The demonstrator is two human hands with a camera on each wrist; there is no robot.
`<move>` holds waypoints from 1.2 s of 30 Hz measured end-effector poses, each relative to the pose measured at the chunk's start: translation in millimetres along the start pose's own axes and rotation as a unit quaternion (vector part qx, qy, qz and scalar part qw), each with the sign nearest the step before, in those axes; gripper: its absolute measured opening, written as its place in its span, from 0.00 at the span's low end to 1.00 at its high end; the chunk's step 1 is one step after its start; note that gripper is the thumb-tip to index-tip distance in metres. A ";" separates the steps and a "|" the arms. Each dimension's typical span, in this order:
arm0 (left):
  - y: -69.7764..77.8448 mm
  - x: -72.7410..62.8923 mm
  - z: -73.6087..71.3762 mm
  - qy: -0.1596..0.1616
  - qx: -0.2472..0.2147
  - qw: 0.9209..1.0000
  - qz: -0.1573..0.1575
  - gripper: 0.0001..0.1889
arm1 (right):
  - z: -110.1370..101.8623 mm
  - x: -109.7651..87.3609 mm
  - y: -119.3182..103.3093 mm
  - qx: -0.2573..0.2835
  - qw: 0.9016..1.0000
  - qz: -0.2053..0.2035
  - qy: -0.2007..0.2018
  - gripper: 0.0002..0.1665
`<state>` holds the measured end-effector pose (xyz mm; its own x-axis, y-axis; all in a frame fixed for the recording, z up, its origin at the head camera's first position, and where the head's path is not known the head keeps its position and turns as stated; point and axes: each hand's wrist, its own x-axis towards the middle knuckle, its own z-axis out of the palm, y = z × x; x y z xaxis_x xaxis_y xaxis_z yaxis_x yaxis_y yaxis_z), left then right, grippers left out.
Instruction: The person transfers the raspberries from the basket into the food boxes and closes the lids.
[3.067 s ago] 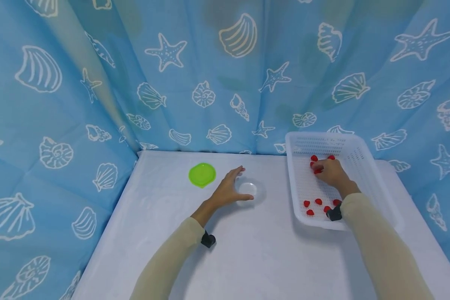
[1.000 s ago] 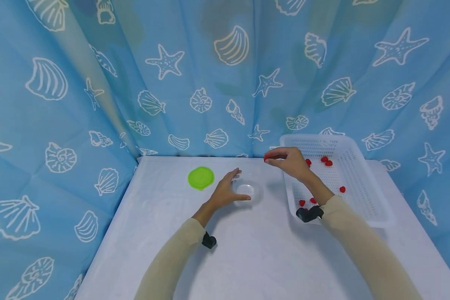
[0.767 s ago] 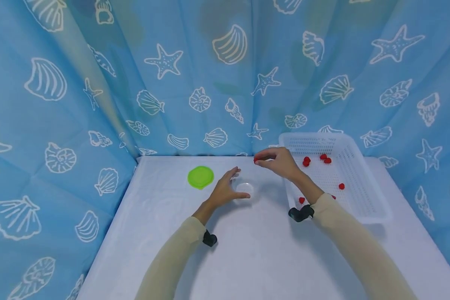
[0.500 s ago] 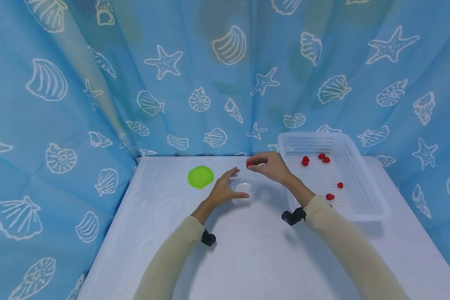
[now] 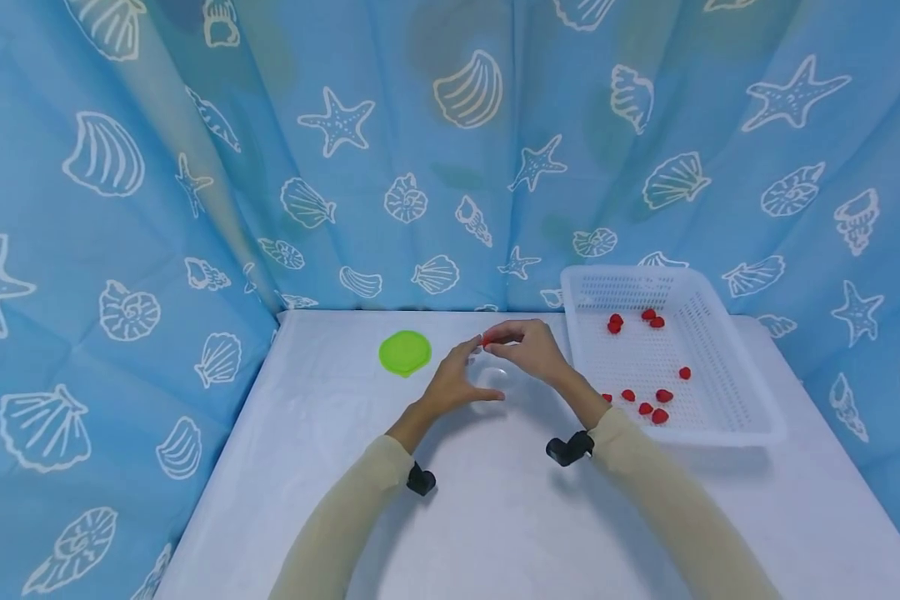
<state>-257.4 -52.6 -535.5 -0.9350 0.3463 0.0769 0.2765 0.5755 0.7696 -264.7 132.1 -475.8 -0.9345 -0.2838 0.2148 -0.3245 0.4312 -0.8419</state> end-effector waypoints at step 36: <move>-7.1 7.1 0.8 -0.001 0.004 1.000 0.020 0.55 | 33.7 -10.3 20.1 -0.020 0.997 0.076 0.016 0.12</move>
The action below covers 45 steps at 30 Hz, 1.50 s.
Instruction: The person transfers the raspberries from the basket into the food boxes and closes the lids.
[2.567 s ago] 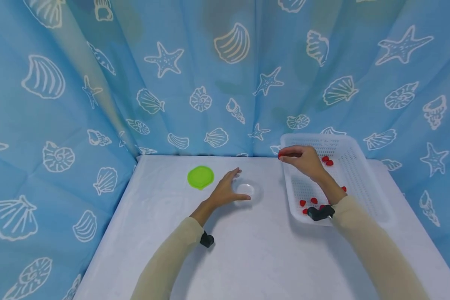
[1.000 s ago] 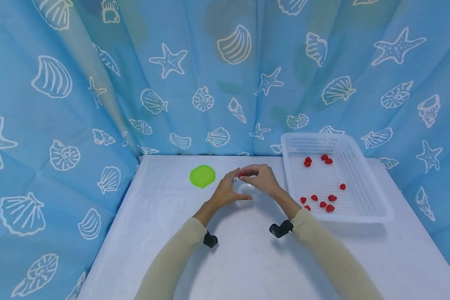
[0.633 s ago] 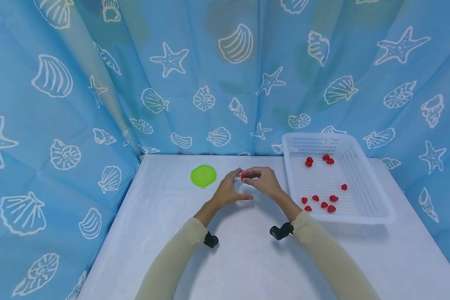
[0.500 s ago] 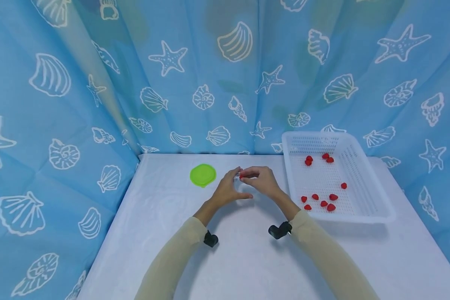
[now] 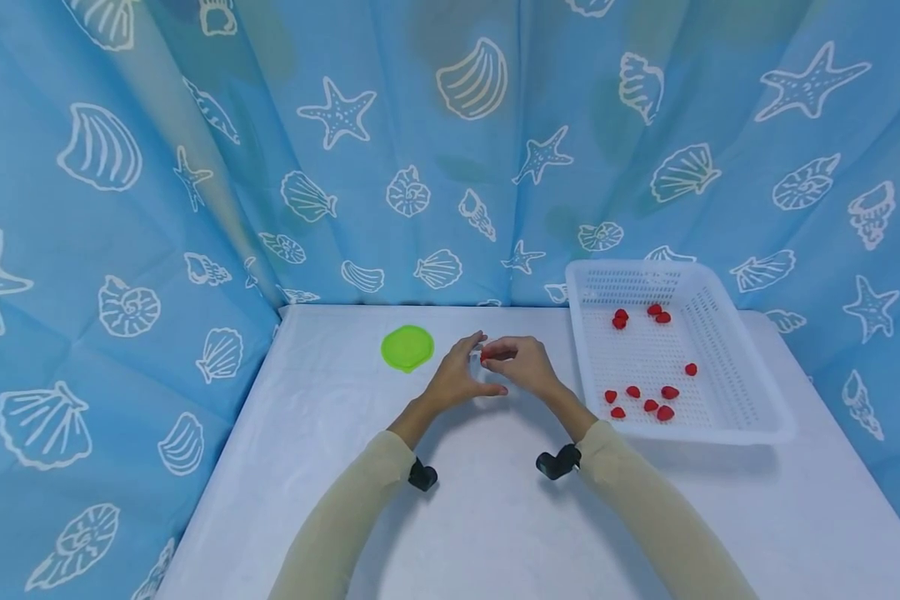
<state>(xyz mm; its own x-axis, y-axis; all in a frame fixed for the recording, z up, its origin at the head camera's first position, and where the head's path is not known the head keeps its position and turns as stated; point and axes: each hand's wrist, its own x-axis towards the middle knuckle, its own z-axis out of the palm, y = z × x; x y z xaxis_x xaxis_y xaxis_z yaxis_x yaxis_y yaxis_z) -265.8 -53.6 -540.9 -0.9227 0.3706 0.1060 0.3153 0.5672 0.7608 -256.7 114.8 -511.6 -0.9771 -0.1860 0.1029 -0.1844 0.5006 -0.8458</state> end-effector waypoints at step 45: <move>0.9 1.1 -0.1 -0.006 -0.004 1.000 -0.018 0.56 | -46.4 2.8 -20.8 0.013 0.998 -0.041 0.046 0.13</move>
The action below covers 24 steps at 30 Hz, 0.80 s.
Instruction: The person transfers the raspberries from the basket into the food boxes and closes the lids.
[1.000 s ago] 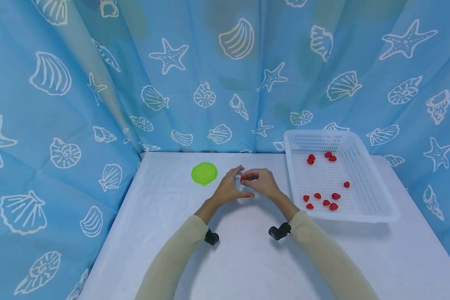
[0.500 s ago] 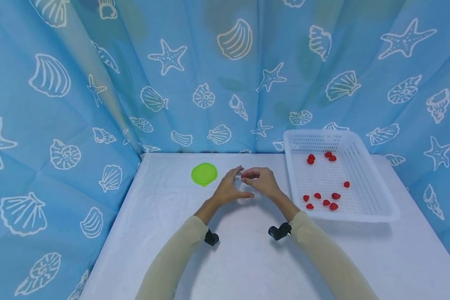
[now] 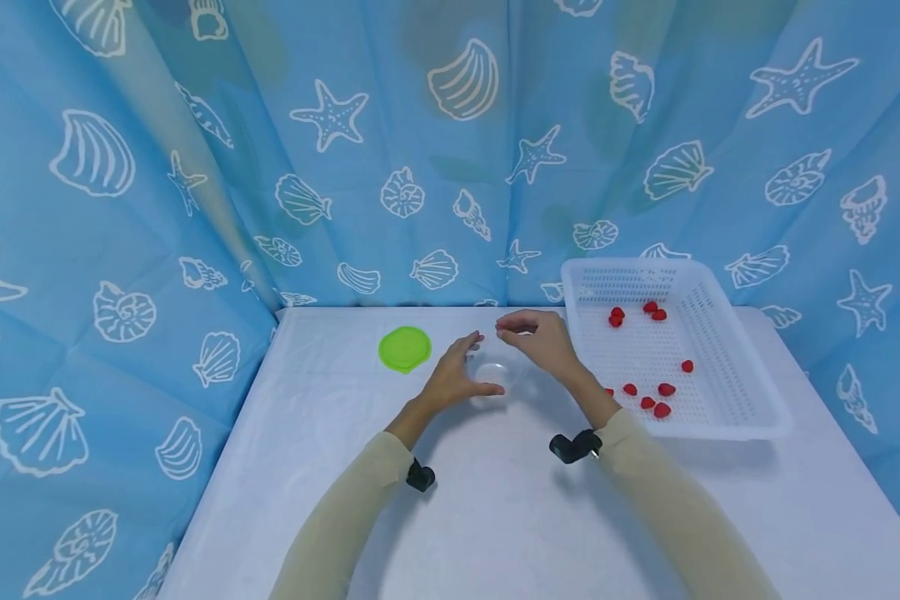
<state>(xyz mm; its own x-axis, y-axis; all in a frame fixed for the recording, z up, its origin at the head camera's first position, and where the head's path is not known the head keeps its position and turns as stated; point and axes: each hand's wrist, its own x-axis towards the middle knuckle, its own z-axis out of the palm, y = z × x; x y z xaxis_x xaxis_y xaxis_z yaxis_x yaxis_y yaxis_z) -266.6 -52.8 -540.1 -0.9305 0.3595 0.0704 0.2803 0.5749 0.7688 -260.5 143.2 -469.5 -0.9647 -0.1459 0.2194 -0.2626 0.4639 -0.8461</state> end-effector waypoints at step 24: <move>-3.8 -1.2 -1.2 -0.010 0.002 1.000 -0.006 0.57 | -156.1 15.1 46.0 -0.176 0.976 0.115 0.061 0.19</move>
<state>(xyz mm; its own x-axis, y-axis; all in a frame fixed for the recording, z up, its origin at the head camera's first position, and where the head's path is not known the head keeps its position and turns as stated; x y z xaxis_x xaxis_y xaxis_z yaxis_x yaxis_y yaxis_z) -266.8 -56.2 -542.4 -0.9291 0.3666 0.0488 0.2702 0.5828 0.7664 -290.6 298.7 -429.3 -0.9886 0.0927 0.1185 -0.0099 0.7460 -0.6659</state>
